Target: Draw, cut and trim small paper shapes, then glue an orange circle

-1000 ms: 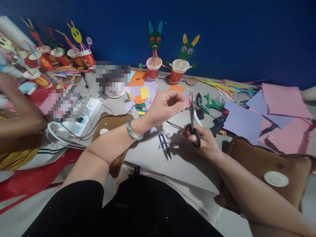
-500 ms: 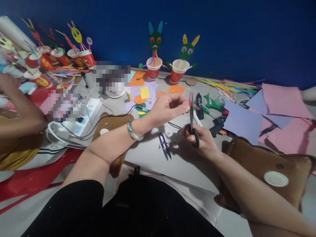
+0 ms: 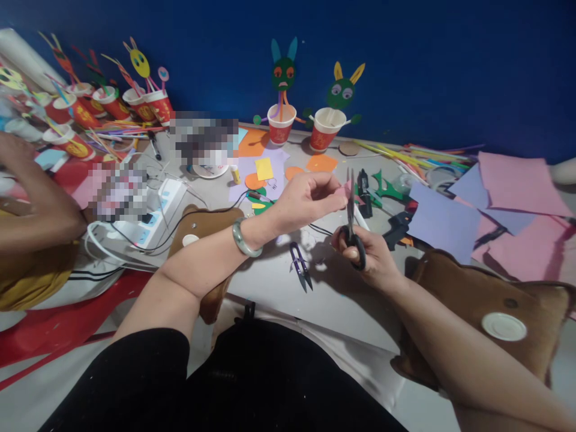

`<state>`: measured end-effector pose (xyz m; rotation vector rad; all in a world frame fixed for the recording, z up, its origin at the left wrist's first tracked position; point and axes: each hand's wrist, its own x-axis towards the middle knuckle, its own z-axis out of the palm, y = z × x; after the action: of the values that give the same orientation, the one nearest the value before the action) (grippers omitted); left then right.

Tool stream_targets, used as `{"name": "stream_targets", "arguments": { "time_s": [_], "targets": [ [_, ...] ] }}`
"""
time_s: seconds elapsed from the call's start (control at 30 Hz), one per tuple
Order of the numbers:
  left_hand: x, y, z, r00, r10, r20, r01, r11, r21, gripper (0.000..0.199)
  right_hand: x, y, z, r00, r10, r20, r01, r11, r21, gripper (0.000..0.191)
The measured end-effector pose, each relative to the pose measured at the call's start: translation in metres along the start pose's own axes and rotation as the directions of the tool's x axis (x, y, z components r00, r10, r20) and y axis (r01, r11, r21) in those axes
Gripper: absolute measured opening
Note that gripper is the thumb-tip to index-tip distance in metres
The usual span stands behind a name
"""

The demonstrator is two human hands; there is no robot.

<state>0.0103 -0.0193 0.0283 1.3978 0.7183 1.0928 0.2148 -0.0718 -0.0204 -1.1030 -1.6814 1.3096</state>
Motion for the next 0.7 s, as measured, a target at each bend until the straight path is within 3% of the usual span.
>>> {"name": "stream_targets", "arguments": {
  "time_s": [0.47, 0.7],
  "targets": [
    [0.0003, 0.0006, -0.0015, 1.0, 0.018, 0.006, -0.018, 1.0, -0.012, 0.038, -0.0001, -0.0071, 0.0016, 1.0, 0.006, -0.023, -0.006, 1.0, -0.021, 0.071],
    [-0.0002, 0.0021, -0.0027, 1.0, 0.026, 0.014, -0.027, 1.0, 0.005, 0.029, 0.0005, -0.0078, 0.0001, 1.0, 0.002, -0.008, -0.002, 0.998, -0.055, 0.073]
  ]
}}
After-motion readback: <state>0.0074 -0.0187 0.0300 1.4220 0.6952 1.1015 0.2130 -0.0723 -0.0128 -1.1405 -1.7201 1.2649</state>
